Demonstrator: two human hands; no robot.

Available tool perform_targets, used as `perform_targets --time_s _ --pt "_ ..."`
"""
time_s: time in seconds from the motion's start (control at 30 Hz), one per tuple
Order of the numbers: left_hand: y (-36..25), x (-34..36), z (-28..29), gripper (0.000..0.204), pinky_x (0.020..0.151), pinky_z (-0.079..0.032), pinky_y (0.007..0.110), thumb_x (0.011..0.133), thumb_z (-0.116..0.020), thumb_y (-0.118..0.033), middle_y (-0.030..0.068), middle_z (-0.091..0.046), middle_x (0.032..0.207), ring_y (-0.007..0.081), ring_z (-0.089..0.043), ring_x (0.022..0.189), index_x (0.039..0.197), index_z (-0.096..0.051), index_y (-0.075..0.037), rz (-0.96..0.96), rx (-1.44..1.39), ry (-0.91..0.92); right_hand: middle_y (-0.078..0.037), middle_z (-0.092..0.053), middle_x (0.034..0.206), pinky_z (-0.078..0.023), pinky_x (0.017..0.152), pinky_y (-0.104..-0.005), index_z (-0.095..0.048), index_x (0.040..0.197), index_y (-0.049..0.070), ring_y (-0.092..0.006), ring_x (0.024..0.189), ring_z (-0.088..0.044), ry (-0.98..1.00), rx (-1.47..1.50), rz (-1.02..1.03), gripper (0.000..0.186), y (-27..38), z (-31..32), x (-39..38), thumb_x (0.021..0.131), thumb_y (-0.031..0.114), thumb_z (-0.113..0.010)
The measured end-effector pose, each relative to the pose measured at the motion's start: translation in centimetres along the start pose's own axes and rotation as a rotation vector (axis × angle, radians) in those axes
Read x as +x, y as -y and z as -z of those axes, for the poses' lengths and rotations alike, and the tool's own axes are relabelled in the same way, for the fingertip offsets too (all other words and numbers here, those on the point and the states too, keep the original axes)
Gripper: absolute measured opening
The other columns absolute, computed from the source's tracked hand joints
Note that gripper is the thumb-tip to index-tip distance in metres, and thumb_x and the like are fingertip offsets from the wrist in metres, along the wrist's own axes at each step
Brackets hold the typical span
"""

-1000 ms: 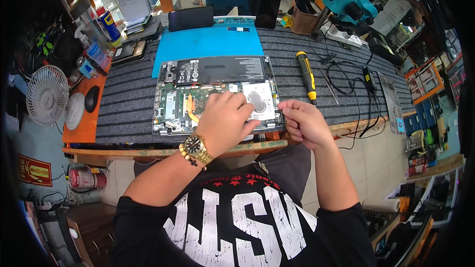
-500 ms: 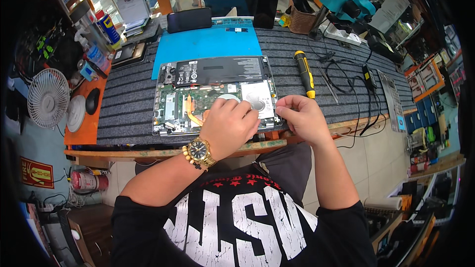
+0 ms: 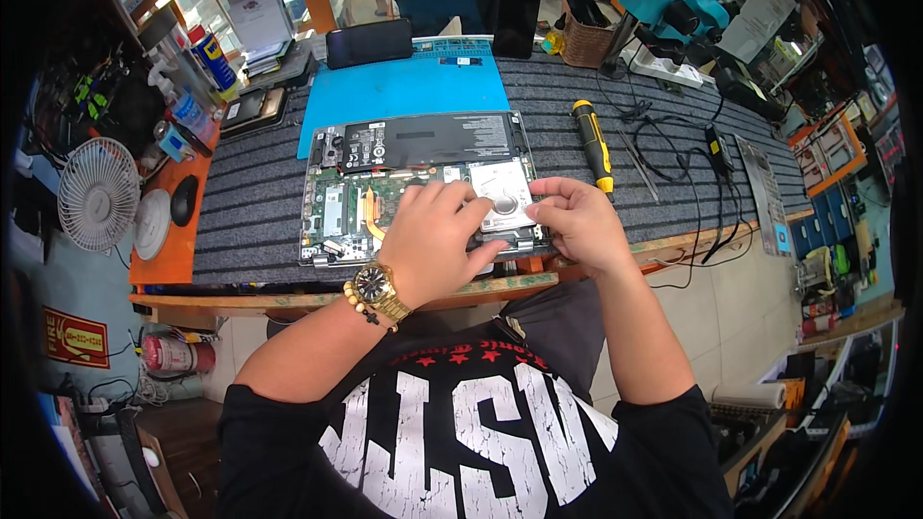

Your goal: The person unscrews several screws from an open laptop chassis using a screwdriver and lifts out a component by hand.

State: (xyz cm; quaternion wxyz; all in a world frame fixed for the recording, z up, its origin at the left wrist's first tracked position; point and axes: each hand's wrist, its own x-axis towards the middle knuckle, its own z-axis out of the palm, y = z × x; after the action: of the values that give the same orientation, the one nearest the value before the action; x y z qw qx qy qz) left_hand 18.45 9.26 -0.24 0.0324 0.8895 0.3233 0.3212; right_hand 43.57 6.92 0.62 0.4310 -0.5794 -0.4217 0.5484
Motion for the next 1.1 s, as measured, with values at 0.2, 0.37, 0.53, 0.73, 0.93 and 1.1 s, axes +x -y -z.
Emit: perform_targets --time_s 0.2,0.37,0.53,0.73,0.93,1.1 --pt "-0.3 -0.5 -0.5 0.043 0.089 -0.047 0.043 0.085 -0.09 -0.03 0.0057 -0.068 0.099 0.0275 -0.065 0.098 0.12 -0.078 -0.007 0.041 0.026 0.003 0.002 -0.07 0.085 -0.036 0.046 -0.0218 -0.064 0.139 -0.007 -0.0017 0.056 -0.049 0.03 0.054 -0.022 0.046 -0.1 0.1 0.1 0.097 0.005 -0.079" --pt "-0.6 -0.8 -1.4 0.039 0.088 -0.048 0.044 0.086 -0.09 -0.024 0.0074 -0.07 0.096 0.0282 -0.065 0.095 0.118 -0.079 -0.004 0.034 0.009 -0.07 0.002 -0.07 0.087 -0.035 0.045 -0.0213 -0.063 0.141 -0.008 -0.0016 0.054 -0.048 0.043 0.073 -0.023 0.047 -0.4 0.2 0.3 0.098 0.004 -0.078" --pt "-0.9 -1.1 -1.9 0.034 0.085 -0.051 0.044 0.084 -0.09 -0.018 0.0084 -0.071 0.096 0.0286 -0.067 0.093 0.113 -0.08 -0.003 0.046 -0.05 -0.174 0.002 -0.07 0.086 -0.037 0.045 -0.0207 -0.062 0.142 -0.008 -0.0015 0.054 -0.049 0.055 0.074 -0.02 0.048 -0.3 0.3 0.2 0.098 0.003 -0.077" --pt "-1.3 -1.8 -2.4 0.034 0.087 -0.051 0.044 0.083 -0.091 -0.016 0.0091 -0.073 0.099 0.03 -0.067 0.095 0.113 -0.081 -0.005 0.148 -0.123 -0.232 0.003 -0.07 0.085 -0.038 0.045 -0.021 -0.062 0.142 -0.008 -0.0017 0.055 -0.051 0.084 0.036 -0.003 0.046 -0.2 0.1 0.0 0.1 0.005 -0.077" --pt "-1.5 -2.1 -2.5 0.034 0.092 -0.049 0.045 0.083 -0.092 -0.018 0.0082 -0.073 0.102 0.0309 -0.067 0.096 0.113 -0.081 -0.005 0.192 -0.113 -0.224 0.002 -0.071 0.088 -0.034 0.044 -0.0199 -0.059 0.145 -0.006 -0.0007 0.052 -0.046 0.097 0.037 -0.007 0.048 -0.4 0.2 0.3 0.101 0.003 -0.076" --pt "-1.6 -1.9 -2.0 0.035 0.091 -0.049 0.045 0.083 -0.093 -0.02 0.0084 -0.073 0.101 0.0308 -0.067 0.096 0.112 -0.08 -0.005 0.169 -0.116 -0.228 0.002 -0.069 0.085 -0.038 0.044 -0.0217 -0.062 0.141 -0.007 -0.0024 0.052 -0.049 0.092 0.061 -0.004 0.044 -0.3 0.3 0.2 0.1 0.003 -0.076"
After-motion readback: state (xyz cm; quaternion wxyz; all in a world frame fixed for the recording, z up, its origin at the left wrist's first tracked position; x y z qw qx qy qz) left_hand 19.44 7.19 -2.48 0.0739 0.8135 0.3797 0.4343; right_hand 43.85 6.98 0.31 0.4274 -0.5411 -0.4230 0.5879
